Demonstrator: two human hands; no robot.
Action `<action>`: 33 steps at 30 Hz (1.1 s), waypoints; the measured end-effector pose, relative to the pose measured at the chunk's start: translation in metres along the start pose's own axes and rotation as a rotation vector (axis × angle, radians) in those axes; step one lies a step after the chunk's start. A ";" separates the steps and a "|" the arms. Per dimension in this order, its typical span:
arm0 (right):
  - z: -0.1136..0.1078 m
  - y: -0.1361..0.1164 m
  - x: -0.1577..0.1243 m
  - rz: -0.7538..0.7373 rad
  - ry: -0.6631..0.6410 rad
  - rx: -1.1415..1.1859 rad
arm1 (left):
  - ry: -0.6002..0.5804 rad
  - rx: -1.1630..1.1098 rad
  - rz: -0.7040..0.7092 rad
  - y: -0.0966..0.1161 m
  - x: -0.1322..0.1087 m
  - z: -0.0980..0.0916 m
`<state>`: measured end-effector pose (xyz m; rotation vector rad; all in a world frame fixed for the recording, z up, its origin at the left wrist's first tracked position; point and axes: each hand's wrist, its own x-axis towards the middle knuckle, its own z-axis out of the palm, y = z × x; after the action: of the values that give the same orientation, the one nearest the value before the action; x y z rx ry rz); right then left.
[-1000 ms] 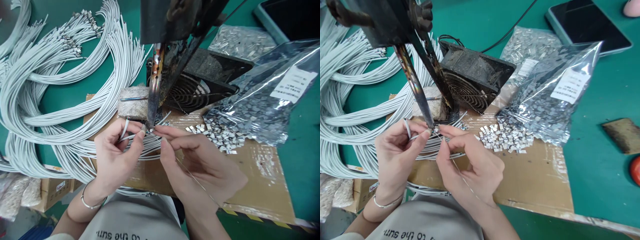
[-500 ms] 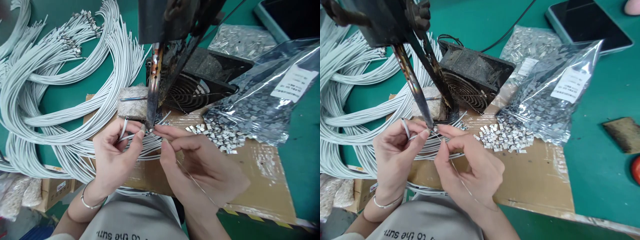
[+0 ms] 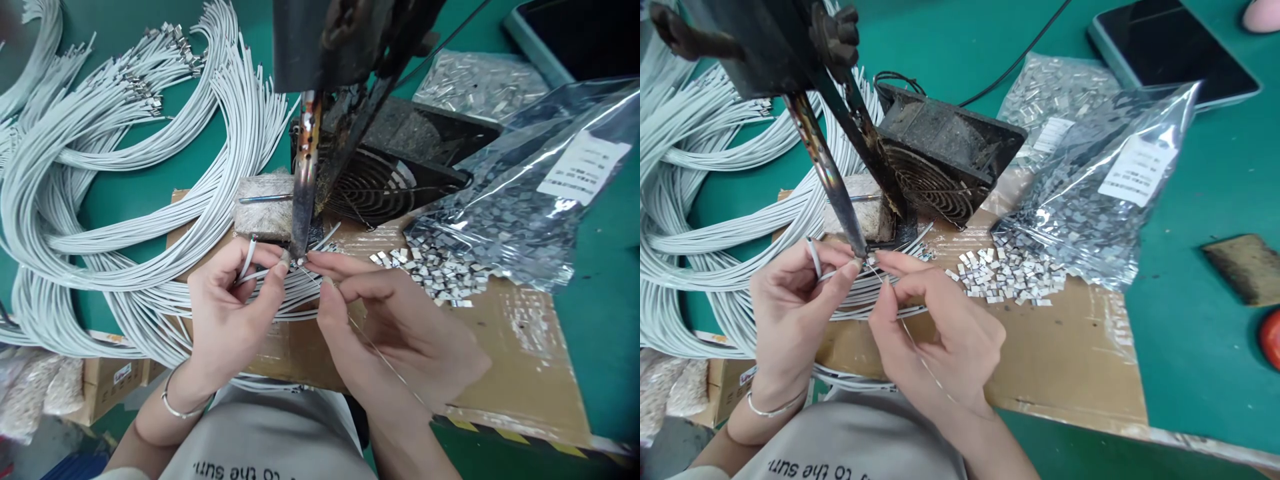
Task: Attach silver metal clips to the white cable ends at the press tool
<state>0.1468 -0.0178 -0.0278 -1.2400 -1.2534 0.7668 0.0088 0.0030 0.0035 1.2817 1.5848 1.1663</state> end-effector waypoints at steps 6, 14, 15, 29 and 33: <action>-0.001 0.001 -0.001 -0.011 0.003 0.008 | 0.011 0.016 -0.012 0.001 0.000 0.001; -0.001 0.000 -0.003 0.002 0.010 0.006 | 0.006 -0.009 0.006 0.001 0.000 0.001; -0.001 0.000 -0.003 0.002 0.010 0.001 | 0.009 -0.009 0.008 0.001 0.000 0.001; 0.000 0.003 -0.003 -0.007 0.012 0.019 | 0.001 0.014 0.004 -0.002 0.000 0.000; 0.000 0.003 -0.004 0.015 0.021 0.024 | 0.004 0.014 -0.001 -0.003 -0.002 -0.001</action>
<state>0.1466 -0.0212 -0.0315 -1.2362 -1.2159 0.7750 0.0075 0.0011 0.0006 1.2878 1.5989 1.1603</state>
